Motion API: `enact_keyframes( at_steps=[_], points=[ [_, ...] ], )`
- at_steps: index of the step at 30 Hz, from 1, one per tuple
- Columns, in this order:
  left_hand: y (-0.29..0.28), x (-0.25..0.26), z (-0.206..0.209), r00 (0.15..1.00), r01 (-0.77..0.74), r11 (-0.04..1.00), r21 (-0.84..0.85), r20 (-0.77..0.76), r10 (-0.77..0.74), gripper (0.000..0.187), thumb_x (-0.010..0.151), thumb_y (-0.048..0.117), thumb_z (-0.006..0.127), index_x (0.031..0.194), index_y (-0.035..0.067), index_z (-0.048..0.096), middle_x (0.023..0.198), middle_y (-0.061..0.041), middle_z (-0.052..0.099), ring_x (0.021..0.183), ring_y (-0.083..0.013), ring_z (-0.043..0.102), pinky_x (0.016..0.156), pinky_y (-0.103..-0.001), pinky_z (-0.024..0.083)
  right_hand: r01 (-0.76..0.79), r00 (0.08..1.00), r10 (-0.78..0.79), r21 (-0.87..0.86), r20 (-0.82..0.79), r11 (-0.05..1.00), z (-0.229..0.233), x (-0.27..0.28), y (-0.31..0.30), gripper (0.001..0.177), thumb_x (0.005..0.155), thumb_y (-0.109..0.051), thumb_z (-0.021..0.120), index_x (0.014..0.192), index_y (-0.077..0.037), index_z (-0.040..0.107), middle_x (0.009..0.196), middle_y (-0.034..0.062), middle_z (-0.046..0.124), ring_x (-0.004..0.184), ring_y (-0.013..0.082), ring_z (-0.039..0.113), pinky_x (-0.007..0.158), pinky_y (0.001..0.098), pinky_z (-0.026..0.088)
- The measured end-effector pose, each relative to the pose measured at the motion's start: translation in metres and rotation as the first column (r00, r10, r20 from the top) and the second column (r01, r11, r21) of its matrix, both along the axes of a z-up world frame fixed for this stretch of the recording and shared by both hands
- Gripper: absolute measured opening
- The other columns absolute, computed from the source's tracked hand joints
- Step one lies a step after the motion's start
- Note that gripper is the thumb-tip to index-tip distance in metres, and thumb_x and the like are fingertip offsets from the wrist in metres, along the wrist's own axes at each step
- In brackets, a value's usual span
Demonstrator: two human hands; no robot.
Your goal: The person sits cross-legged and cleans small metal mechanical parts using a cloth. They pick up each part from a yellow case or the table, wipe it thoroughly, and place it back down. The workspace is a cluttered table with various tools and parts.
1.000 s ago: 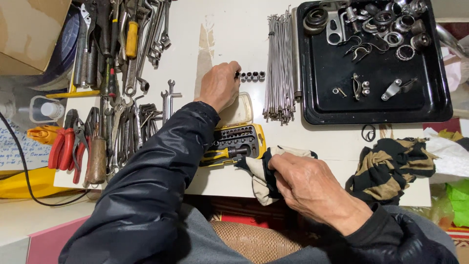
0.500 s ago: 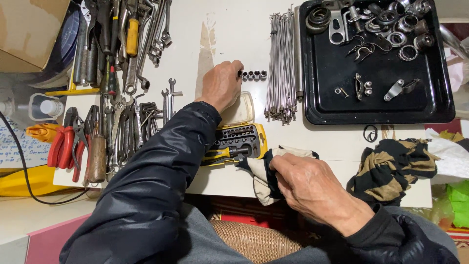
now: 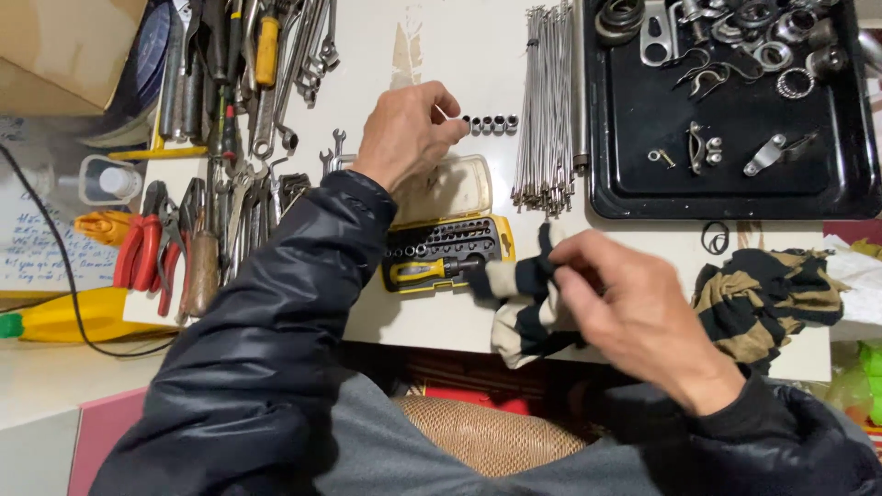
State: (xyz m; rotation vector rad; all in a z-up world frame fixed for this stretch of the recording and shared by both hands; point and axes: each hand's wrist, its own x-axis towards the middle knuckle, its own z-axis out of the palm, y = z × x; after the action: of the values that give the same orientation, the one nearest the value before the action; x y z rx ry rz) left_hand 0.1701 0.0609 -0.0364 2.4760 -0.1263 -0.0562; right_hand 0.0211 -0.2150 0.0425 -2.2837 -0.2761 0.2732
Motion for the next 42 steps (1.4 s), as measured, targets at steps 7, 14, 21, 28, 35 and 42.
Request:
enact_keyframes(
  at_steps=[7, 14, 21, 28, 35, 42],
  points=[
    [0.013, -0.073, 0.057, 0.984, 0.084, 0.994, 0.073, -0.167, -0.07, 0.014, 0.083, 0.027, 0.068, 0.089, 0.017, 0.077, 0.077, -0.008, 0.074, 0.088, -0.0338, 0.073, 0.08, -0.048, 0.056, 0.134, 0.988, -0.145, 0.167, 0.051, 0.977, 0.006, -0.002, -0.007, 0.02, 0.09, -0.006, 0.07, 0.107, -0.015, 0.073, 0.071, 0.0017, 0.07, 0.065, 0.013, 0.067, 0.067, 0.0304, 0.055],
    [0.04, -0.123, 0.012, 0.93, 0.115, 0.927, 0.357, -0.367, 0.026, 0.019, 0.083, 0.035, 0.069, 0.095, 0.024, 0.077, 0.091, -0.005, 0.077, 0.102, -0.0335, 0.072, 0.089, -0.048, 0.057, -0.124, 0.952, 0.238, -0.472, 0.19, 0.873, -0.013, -0.006, 0.003, 0.014, 0.092, -0.015, 0.064, 0.102, -0.018, 0.072, 0.073, 0.0037, 0.073, 0.066, 0.0239, 0.074, 0.065, 0.0365, 0.062],
    [0.03, -0.144, -0.009, 0.99, 0.086, 0.919, 0.386, -0.134, -0.037, 0.025, 0.089, 0.042, 0.066, 0.095, 0.018, 0.069, 0.093, -0.01, 0.068, 0.094, -0.0338, 0.07, 0.082, -0.049, 0.058, -0.225, 0.924, 0.362, -0.59, 0.125, 0.776, -0.016, -0.004, 0.016, 0.016, 0.092, -0.027, 0.066, 0.105, -0.018, 0.069, 0.075, 0.0027, 0.072, 0.069, 0.0221, 0.076, 0.067, 0.0375, 0.064],
    [0.026, -0.143, -0.03, 0.981, 0.096, 0.859, 0.504, 0.099, -0.168, 0.031, 0.087, 0.04, 0.072, 0.091, 0.011, 0.06, 0.083, -0.008, 0.055, 0.081, -0.035, 0.068, 0.067, -0.049, 0.058, -0.271, 0.922, 0.379, -0.571, 0.077, 0.775, -0.015, -0.004, 0.021, 0.021, 0.093, -0.029, 0.067, 0.11, -0.016, 0.067, 0.08, 0.0067, 0.074, 0.076, 0.0263, 0.078, 0.071, 0.0422, 0.066],
    [0.027, -0.131, -0.078, 0.89, 0.103, 0.817, 0.568, 0.314, -0.33, 0.015, 0.081, 0.022, 0.073, 0.079, 0.013, 0.061, 0.074, -0.005, 0.052, 0.064, -0.0308, 0.064, 0.055, -0.042, 0.053, -0.278, 0.935, 0.354, -0.576, 0.021, 0.769, -0.026, -0.004, 0.018, 0.026, 0.091, -0.033, 0.063, 0.114, -0.021, 0.064, 0.087, 0.0082, 0.073, 0.081, 0.0319, 0.077, 0.072, 0.0478, 0.064],
    [0.016, -0.133, -0.074, 0.756, 0.012, 0.733, 0.68, 0.473, -0.452, 0.014, 0.071, 0.014, 0.066, 0.06, 0.017, 0.058, 0.065, -0.004, 0.051, 0.055, -0.0255, 0.058, 0.052, -0.036, 0.043, -0.288, 0.933, 0.359, -0.58, 0.007, 0.762, -0.029, -0.003, 0.017, 0.028, 0.091, -0.034, 0.063, 0.117, -0.023, 0.064, 0.089, 0.0085, 0.073, 0.082, 0.0325, 0.077, 0.072, 0.0484, 0.064]
  ],
)
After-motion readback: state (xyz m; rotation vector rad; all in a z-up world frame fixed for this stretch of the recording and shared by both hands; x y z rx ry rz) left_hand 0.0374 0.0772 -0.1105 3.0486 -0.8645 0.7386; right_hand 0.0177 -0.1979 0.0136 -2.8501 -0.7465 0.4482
